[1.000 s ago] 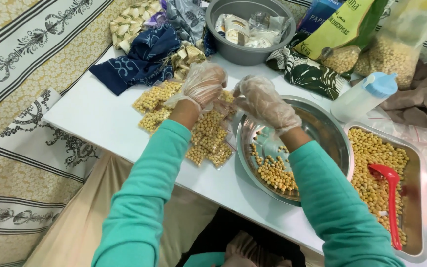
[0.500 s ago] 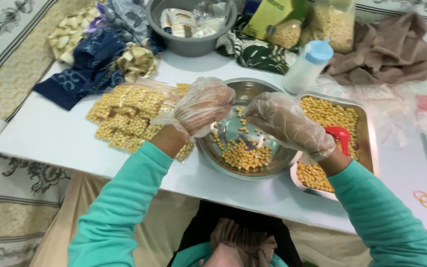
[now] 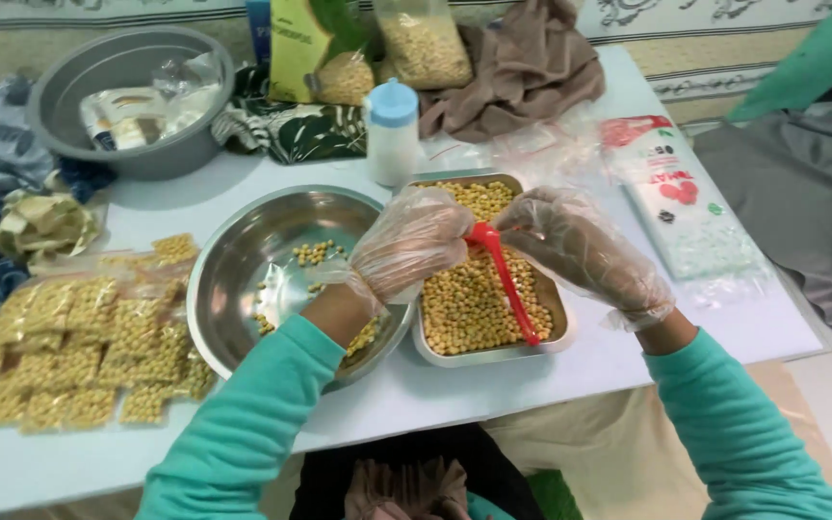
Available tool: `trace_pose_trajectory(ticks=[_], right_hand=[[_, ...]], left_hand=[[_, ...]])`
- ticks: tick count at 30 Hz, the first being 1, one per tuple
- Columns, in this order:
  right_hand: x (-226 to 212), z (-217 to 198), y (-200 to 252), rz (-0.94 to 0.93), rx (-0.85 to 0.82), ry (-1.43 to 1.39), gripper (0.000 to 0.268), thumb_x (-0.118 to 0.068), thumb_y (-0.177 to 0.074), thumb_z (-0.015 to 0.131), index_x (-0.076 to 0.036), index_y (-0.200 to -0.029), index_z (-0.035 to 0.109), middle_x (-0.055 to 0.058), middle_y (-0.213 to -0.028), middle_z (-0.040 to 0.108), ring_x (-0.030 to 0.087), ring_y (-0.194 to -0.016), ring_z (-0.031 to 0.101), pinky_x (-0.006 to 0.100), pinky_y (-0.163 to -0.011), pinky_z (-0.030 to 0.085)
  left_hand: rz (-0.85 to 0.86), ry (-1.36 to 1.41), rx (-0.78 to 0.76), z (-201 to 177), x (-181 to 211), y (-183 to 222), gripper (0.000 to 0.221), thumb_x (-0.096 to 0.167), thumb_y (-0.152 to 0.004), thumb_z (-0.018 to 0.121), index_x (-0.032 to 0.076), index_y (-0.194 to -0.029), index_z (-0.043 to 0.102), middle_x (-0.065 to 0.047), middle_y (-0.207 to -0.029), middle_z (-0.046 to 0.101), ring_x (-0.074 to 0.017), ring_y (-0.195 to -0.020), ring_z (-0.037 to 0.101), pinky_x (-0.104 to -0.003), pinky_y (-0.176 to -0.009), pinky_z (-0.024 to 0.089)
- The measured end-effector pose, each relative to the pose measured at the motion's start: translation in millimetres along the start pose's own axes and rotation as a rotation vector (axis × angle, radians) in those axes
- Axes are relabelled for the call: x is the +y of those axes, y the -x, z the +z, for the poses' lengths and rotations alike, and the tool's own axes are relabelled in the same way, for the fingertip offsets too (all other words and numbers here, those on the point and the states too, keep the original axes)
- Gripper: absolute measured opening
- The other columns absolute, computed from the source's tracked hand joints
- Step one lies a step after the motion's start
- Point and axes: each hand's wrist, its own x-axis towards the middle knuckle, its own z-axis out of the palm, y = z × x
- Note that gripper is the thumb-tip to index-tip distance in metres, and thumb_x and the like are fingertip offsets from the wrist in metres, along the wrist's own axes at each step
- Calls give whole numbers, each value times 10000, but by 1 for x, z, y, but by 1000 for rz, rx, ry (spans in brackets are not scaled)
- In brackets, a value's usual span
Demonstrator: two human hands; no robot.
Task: Portioning nuts into small plastic bags and adding liquid seasoning from a bottle.
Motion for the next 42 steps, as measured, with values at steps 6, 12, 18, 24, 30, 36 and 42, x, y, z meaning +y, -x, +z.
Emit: trace_pose_trajectory(ticks=[6,12,18,24,30,36,42], right_hand=[[101,-29,27,265,144,141,309,-359,-947,693,-150,-1161,767,166,-1160,701,346,-1094,699,450,-841,601],[192,-12,25,376,202,299,363,-372,-927,753,-152,-1215,753,181,-1181,681,347,-1083,703,437,-841,608],[201,17,-3,527,142,473,473,-381,-935,772,-106,-1308,681,186,-1176,657,353,-1080,696,442,-856,643],[250,40,1,490,209,499,374,-366,-879,802,-128,-1155,722,128,-1048,692,334,-1012,728,450,-770,656],[202,9,20,375,454,150,169,-309,-938,675,-211,-993,800,73,-872,757,287,-906,731,442,-771,580],[110,17,16,321,513,-1039,89,-83,-979,621,4,-960,620,184,-865,679,216,-754,687,293,-658,591],[86,70,2,142,137,-1600,87,-51,-1004,569,-9,-1079,568,264,-997,687,321,-854,727,372,-744,594]], left_hand=[[179,0,156,84,22,-78,146,318,-788,609,173,-771,606,-89,-893,656,-348,-944,687,-472,-812,577],[254,-74,132,98,62,-108,78,219,-872,575,211,-798,596,-42,-838,641,-257,-876,666,-351,-855,547],[180,-17,185,124,59,-122,130,162,-900,583,144,-794,656,-133,-852,679,-369,-944,686,-492,-848,516],[122,84,149,131,42,-121,142,237,-898,616,137,-800,641,-153,-879,668,-412,-979,668,-512,-846,519],[16,283,6,60,31,-92,220,340,-869,622,140,-794,678,-124,-917,684,-394,-1030,667,-471,-856,547],[-132,473,-12,-6,25,-35,346,472,-823,704,174,-998,715,-111,-1071,692,-320,-1163,643,-434,-950,528],[-82,681,-32,-59,9,32,947,644,-788,726,89,-1504,449,-319,-1520,442,-486,-1388,456,-594,-1141,383]])
